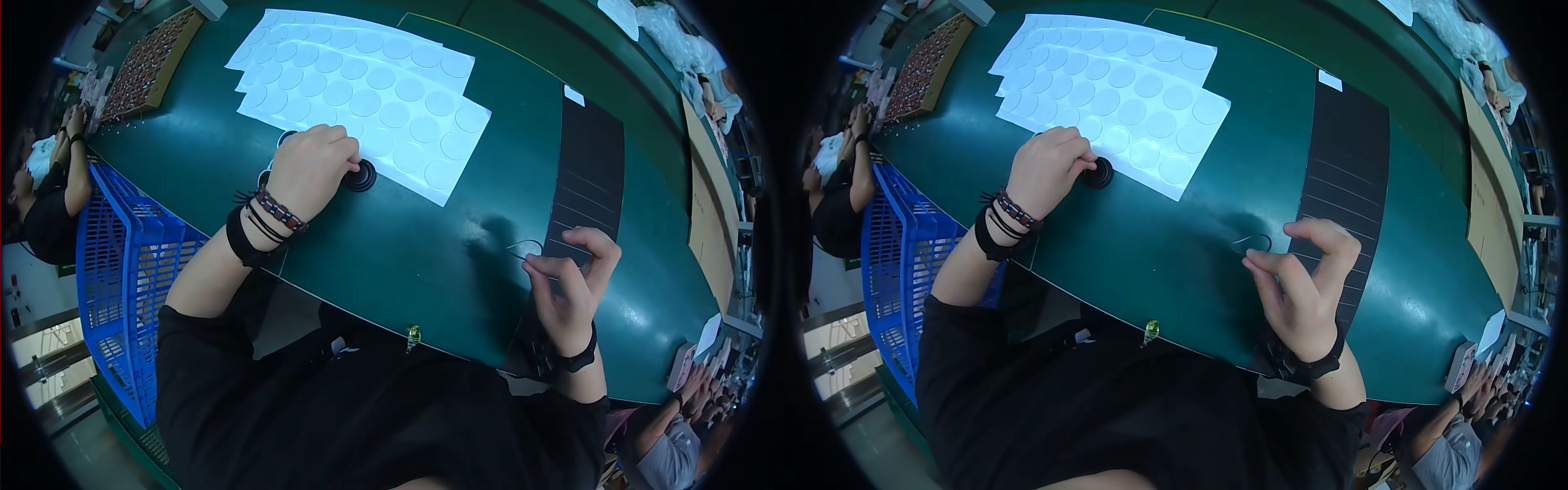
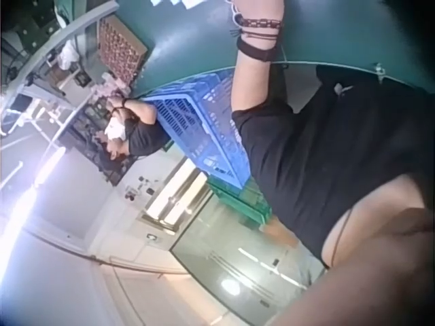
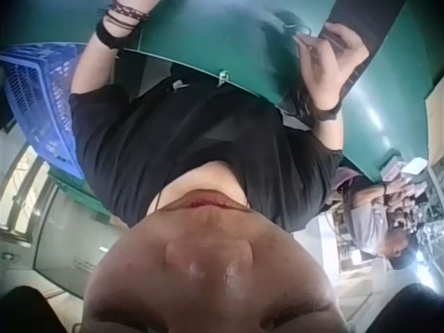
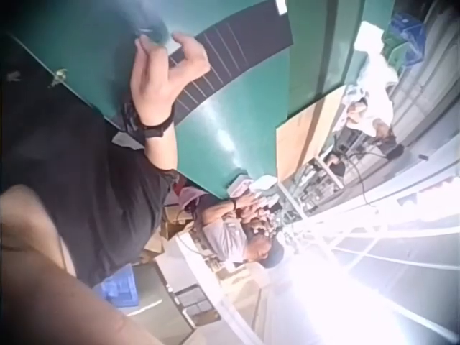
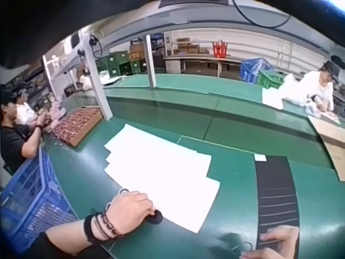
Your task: The person peels white stickers from a sheet and applies them to black circular components. They then pick up a pink electronic housing, peel a black adhesive strip from a sheet, and apply it inside the housing.
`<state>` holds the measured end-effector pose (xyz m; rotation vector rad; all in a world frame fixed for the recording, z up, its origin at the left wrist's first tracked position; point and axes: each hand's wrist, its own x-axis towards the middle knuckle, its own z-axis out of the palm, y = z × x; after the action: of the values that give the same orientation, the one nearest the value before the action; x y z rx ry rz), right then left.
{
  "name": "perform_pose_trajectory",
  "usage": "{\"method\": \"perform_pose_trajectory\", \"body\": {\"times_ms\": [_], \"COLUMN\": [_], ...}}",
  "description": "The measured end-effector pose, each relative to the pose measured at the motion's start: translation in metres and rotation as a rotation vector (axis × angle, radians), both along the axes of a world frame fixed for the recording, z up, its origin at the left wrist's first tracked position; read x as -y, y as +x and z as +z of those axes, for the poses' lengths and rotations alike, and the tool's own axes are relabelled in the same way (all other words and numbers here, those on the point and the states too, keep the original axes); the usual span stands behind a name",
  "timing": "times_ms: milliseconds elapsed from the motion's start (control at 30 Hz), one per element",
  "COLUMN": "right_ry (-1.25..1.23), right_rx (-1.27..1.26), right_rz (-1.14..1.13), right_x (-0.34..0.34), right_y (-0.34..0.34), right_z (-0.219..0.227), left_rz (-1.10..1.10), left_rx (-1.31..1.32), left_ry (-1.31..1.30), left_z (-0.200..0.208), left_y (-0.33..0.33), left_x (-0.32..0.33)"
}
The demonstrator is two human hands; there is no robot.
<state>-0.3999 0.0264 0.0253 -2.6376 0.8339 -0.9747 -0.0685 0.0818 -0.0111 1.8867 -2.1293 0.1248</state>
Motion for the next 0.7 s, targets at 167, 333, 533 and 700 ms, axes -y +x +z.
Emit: {"method": "perform_pose_trajectory", "body": {"times_ms": [167, 333, 533, 700], "right_ry": [-0.018, -0.026, -0.008, -0.016], "right_rx": [0.002, 0.004, -0.007, -0.011], "right_rz": [0.019, 0.033, 0.024, 0.017], "right_x": [-0.001, -0.005, -0.008, -0.009], "right_y": [-0.001, -0.002, -0.006, -0.009], "right_z": [0.000, -0.002, -0.005, -0.008], "left_rz": [0.094, 0.142, 0.023, -0.107], "left_rx": [0.039, 0.154, 0.146, 0.137], "left_ry": [-0.031, -0.014, -0.092, -0.105], "left_z": [-0.003, -0.006, -0.003, -0.003], "left_y": [-0.010, -0.017, -0.015, -0.015], "left_x": [-0.009, -0.013, -0.004, -0.003]}}
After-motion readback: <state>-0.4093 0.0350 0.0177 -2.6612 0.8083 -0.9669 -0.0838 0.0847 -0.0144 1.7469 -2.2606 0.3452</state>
